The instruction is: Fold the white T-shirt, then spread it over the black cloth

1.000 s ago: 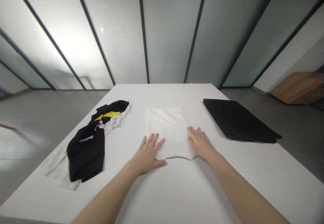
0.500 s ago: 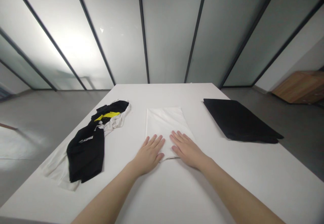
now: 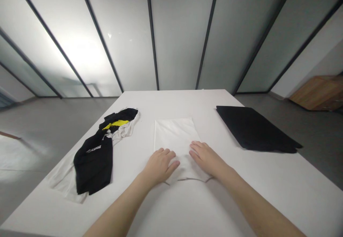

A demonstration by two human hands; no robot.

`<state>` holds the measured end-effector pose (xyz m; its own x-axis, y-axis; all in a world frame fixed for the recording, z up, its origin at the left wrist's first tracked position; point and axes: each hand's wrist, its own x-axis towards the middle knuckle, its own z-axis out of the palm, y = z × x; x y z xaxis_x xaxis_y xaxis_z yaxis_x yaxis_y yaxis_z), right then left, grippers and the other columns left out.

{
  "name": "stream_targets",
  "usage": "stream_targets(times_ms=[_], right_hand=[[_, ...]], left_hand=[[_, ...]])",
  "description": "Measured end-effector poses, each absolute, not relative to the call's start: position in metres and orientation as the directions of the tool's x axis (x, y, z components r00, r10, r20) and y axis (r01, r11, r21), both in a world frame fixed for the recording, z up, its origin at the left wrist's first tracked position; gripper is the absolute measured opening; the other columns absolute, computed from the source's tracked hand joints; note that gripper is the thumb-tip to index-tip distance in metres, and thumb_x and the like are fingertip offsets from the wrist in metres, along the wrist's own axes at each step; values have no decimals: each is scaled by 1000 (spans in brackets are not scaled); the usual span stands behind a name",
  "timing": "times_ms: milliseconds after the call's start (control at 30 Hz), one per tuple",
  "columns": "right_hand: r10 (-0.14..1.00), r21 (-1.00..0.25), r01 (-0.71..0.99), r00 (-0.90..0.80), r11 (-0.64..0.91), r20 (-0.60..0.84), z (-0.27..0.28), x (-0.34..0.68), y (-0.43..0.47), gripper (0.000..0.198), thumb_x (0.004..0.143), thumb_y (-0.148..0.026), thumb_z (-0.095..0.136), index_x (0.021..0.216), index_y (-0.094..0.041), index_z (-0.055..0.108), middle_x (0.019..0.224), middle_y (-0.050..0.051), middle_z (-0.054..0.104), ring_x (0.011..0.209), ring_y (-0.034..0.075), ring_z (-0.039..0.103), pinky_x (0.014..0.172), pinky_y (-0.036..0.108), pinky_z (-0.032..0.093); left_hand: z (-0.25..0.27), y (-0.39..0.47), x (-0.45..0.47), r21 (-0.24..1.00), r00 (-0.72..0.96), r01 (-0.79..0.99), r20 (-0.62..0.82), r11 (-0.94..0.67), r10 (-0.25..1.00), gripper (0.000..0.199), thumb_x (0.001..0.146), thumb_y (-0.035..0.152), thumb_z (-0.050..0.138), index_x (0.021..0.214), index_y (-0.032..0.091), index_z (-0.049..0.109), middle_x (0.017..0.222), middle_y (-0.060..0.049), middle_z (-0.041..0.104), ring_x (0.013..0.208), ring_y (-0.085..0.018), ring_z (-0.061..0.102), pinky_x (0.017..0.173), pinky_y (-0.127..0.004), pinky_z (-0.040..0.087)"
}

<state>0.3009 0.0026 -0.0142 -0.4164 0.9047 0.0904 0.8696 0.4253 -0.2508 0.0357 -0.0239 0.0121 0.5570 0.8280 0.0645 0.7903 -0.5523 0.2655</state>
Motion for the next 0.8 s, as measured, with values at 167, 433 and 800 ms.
stream_targets(times_ms=[167,433,800], right_hand=[[917,-197,896,-380,398,125,4,272,-21,46,109,-38,45,78,-19,74,85,13,72,89,29,68,88,45,52],[781,-323,716,-602,619,166,-27,256,-22,48,105,-42,54,147,-20,60,160,13,53,150,31,44,123,49,38],[847,-306,791,-513,529,140,-8,276,-8,41,108,-40,45,128,-16,72,137,15,70,129,29,63,112,45,48]], left_hand=[[6,-22,39,268,455,864,-53,-426,889,35,112,40,37,105,23,67,84,-6,74,79,-25,72,71,-33,48],[-14,-12,41,193,447,863,137,-467,884,31,104,28,51,131,23,66,120,-11,70,115,-29,63,102,-45,50],[-3,-16,37,186,449,864,137,-468,883,34,105,41,51,123,19,69,130,-15,69,122,-32,63,104,-47,49]])
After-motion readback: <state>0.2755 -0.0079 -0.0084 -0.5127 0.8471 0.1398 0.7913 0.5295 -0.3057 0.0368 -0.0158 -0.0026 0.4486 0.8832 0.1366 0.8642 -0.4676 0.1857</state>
